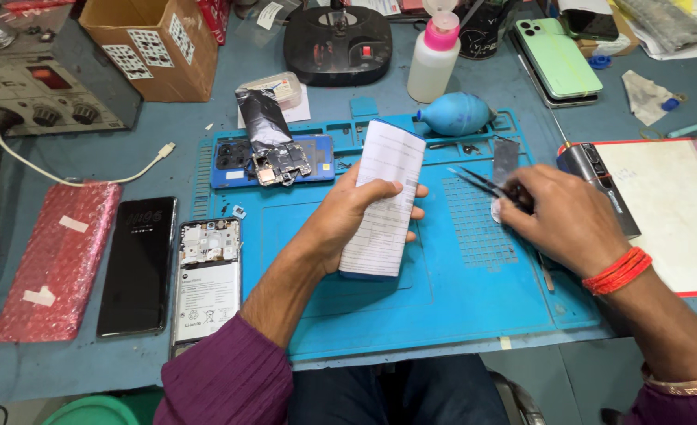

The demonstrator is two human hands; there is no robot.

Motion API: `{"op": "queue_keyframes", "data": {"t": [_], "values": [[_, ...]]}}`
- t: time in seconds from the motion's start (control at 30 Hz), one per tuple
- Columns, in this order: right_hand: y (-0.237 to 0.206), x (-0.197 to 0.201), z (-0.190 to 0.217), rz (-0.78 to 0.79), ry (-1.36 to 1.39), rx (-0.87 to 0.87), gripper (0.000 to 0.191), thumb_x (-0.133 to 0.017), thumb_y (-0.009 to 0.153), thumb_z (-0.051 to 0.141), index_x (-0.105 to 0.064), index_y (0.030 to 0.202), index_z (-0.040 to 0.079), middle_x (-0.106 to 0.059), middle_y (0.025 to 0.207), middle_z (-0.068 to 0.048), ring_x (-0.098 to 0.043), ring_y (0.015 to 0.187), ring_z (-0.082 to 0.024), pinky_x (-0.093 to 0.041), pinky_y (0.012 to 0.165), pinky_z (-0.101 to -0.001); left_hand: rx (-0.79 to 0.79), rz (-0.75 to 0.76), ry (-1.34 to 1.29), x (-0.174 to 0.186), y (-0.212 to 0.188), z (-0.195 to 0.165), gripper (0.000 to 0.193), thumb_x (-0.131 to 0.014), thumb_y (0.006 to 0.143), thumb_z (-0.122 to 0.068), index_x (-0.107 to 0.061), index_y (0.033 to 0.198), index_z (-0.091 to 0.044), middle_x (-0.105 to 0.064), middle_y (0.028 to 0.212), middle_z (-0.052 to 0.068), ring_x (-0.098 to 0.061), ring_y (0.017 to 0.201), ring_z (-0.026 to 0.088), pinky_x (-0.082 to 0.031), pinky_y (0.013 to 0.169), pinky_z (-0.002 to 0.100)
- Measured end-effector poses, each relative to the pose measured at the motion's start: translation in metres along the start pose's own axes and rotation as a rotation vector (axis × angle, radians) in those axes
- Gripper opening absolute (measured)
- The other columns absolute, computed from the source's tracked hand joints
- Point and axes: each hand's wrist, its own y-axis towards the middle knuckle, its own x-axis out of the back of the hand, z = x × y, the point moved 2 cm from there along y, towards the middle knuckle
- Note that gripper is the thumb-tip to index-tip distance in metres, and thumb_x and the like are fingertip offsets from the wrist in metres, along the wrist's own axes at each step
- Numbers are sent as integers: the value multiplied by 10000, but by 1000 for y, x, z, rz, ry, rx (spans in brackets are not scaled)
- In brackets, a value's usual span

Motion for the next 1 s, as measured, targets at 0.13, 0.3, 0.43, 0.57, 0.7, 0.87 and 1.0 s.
{"op": "queue_keyframes", "data": {"t": [0.13, 0.3, 0.43, 0.57, 0.7, 0.87, 1.0], "values": [[0, 4, -17, -48, -65, -74, 386, -772, 846, 378, -757, 1068, 63, -736, 911, -135, -712, 824, -353, -565, 747, -473, -11, 8, -12, 3, 0, -1, 513, -553, 948, -144, -427, 1429, -14, -675, 1207, 193, -702, 982, 258, -649, 740, 442], [-12, 15, -24, -49, -176, -206, 464, -778, 863, 371, -750, 1223, 79, -743, 891, -177, -713, 834, -399, -565, 755, -507, -7, 7, 15, 5, -1, -2, 540, -547, 941, -150, -414, 1451, -32, -670, 1210, 187, -697, 981, 249, -647, 728, 428], [-18, 25, -11, -44, -261, -242, 551, -774, 850, 370, -702, 1322, 95, -749, 893, -155, -713, 815, -374, -563, 713, -494, -20, 8, 19, 5, -2, -2, 544, -548, 950, -164, -411, 1457, -24, -669, 1206, 189, -694, 981, 250, -645, 730, 427], [-19, 36, 23, -169, -85, -90, 547, -801, 867, 364, -691, 1320, 79, -720, 997, -151, -692, 776, -304, -555, 699, -433, -29, 40, -32, 8, 1, 4, 554, -548, 978, -265, -412, 1455, -20, -658, 1196, 194, -690, 986, 258, -644, 746, 439], [-19, 22, 66, 49, 513, -112, 476, -792, 811, 316, -720, 1233, 106, -770, 889, -60, -715, 703, -164, -569, 621, -315, -60, 89, -186, 8, 6, 16, 595, -536, 1018, -403, -449, 1423, 23, -649, 1229, 215, -689, 1011, 277, -629, 811, 478], [-26, -16, 111, 170, 986, -7, 925, -822, 757, 297, -365, 1531, 78, -621, 1329, -116, -724, 1054, -183, -637, 680, -331, -113, 96, -497, 4, 12, 24, 737, -485, 1055, -512, -443, 1485, 84, -650, 1266, 239, -675, 1085, 322, -578, 957, 476], [-33, -29, 127, 134, 1165, 73, 1070, -845, 771, 262, -197, 1601, 74, -459, 1489, -154, -557, 1302, -246, -565, 943, -378, -332, -166, -323, -1, 11, 17, 725, -517, 998, -435, -268, 1579, -79, -546, 1370, 181, -598, 1186, 265, -554, 941, 454]]}}
